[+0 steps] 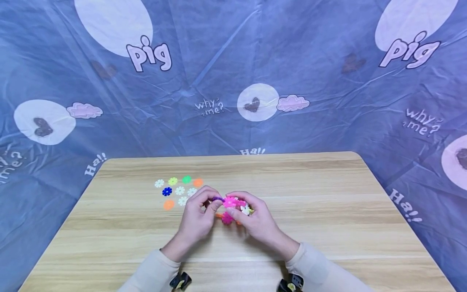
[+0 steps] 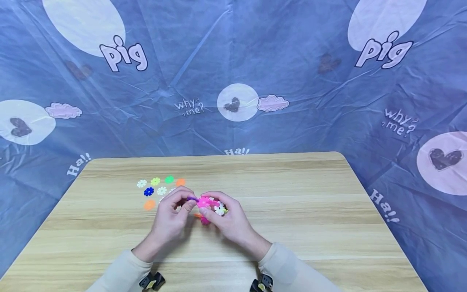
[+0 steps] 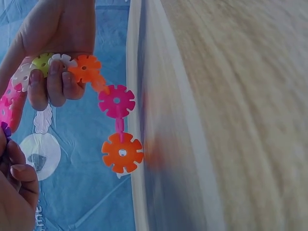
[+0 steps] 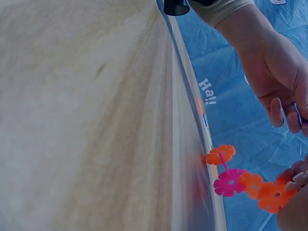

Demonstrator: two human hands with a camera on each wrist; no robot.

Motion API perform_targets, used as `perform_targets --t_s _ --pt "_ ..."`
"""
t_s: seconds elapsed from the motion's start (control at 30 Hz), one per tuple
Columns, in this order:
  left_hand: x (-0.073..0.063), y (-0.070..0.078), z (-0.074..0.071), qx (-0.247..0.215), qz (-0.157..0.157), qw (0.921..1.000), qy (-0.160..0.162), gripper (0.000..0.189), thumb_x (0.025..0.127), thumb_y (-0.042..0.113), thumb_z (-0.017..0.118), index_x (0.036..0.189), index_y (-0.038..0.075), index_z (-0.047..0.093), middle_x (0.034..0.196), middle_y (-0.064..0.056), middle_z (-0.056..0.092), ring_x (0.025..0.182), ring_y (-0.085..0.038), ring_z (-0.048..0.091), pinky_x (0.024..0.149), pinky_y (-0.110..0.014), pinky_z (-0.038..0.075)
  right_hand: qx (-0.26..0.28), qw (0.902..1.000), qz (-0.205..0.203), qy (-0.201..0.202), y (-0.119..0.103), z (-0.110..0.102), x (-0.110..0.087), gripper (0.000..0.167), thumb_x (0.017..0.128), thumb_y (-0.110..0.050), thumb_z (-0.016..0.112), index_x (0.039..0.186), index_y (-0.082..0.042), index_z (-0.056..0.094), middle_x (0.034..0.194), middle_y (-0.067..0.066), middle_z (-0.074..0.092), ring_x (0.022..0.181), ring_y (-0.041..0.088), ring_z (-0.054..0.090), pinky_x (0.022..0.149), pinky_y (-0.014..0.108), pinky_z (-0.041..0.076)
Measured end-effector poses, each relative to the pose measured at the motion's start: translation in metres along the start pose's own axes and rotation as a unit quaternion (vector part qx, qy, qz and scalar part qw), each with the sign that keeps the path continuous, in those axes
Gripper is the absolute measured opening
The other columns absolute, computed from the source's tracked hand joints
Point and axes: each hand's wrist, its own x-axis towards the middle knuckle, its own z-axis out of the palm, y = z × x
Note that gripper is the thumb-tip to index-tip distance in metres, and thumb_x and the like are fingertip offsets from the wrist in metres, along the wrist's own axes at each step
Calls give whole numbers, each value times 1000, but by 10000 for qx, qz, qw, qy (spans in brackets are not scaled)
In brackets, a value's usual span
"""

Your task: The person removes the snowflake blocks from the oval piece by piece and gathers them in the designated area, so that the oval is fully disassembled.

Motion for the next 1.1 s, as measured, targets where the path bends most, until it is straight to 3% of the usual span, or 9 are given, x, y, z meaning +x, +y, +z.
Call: perform_targets --t_s 0.2,0.4,0.67,0.77,0.9,1.1 --pt "-6 -14 -2 -83 -175 9995 -267 12 91 -1 70 94 11 69 90 2 64 75 -13 55 62 -25 48 4 10000 -17 4 1 -1 0 35 93 -15 73 127 -11 65 111 5 70 81 18 67 69 31 58" --pt "-7 -17 -13 -283 -596 9962 -564 7 97 9 66 101 14 70 96 -3 65 80 -14 57 64 -27 49 -39 9999 35 90 -1 -3 -1 36 92 -18 74 127 -16 66 112 5 69 78 19 67 69 32 58" --pt "-4 -18 -26 203 -1275 9893 -677 8 96 23 69 102 21 74 91 9 69 73 -13 59 63 -27 51 101 9995 306 10 -2 -6 -3 40 93 -21 74 130 -11 64 112 2 69 77 33 68 67 34 59" --pt "-3 -18 -28 267 -1372 9876 -712 12 97 21 68 107 19 74 94 7 70 75 -17 61 64 -27 53 77 9995 298 7 -3 -6 -3 38 93 -20 74 129 -13 65 113 2 69 81 34 68 69 34 59" --pt "2 -18 -32 426 -1454 9853 -792 19 98 13 66 116 12 73 95 5 71 75 -19 63 62 -27 53 -1 9995 322 21 -3 -7 -3 37 92 -21 75 128 -21 66 115 1 69 90 24 68 74 33 58" --pt "8 -21 -36 795 -1467 9836 -681 30 92 11 73 122 11 69 91 7 71 72 -11 62 62 -28 53 -11 9996 298 24 -2 -7 -3 38 91 -21 76 127 -24 66 115 0 69 95 22 66 76 33 58"
